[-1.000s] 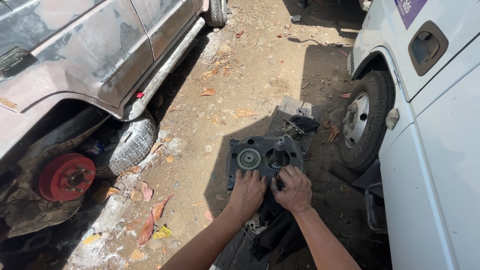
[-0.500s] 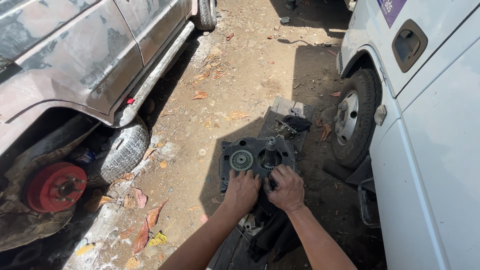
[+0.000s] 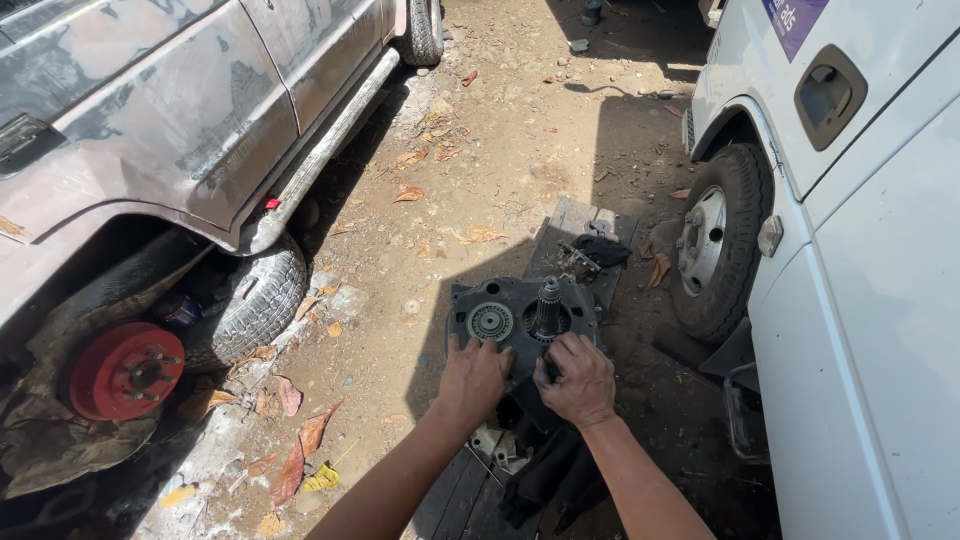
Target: Cleaning and inspecting a vehicle gearbox housing and internal gears using a cloth
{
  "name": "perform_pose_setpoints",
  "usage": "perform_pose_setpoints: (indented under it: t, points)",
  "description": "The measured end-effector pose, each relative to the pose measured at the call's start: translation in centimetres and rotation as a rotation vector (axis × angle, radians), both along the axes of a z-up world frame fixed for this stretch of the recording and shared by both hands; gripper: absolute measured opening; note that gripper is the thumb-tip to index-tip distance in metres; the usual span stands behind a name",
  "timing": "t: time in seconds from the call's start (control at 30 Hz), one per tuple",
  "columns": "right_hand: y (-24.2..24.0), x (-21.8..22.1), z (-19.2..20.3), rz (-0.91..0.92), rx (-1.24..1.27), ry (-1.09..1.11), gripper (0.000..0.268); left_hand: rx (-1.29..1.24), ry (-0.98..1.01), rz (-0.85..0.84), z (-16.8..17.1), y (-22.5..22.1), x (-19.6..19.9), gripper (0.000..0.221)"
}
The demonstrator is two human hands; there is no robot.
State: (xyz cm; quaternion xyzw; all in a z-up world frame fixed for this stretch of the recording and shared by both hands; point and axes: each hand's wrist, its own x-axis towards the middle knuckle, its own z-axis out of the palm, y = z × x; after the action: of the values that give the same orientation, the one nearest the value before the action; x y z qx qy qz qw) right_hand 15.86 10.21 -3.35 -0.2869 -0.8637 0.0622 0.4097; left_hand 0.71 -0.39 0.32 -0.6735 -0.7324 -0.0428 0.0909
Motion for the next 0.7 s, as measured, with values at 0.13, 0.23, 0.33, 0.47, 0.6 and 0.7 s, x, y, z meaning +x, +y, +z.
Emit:
perform_pose_setpoints:
  t: [0.13,0.23,0.33,0.47,0.6,0.7]
  points:
    - [0.2,-0.3,-0.5,-0.017,0.012,0.026,0.026,-0.038,0.035,0.081,-0.3,-0.1,-0.9,0.022]
    - [0.0,-0.2,-0.4,-0.013,0.012,0.01,0.025,-0.057,0.044,0.036,-0.6,0.1,1.0,0.022]
    - [-0.1,-0.1,0.0,-0.011,0.016,-0.002,0.025,-0.078,0.0,0.015,-1.6,0.4,0.4,0.021]
    - [-0.4,0.0,0.9,0.019,-0.008,0.017,0.023,-0.079,0.035,0.149,-1.1,-0.1,-2.7,0.02]
    - [-0.2,-0.1,0.3,-0.005,0.003,0.014,0.025,-0.093,0.045,0.129,-0.1,-0.3,0.0,0.024]
    - [-0.2,0.0,0.5,0.014,-0.006,-0.002,0.024,-0.074,-0.003,0.013,0.2,-0.3,1.9,0.024]
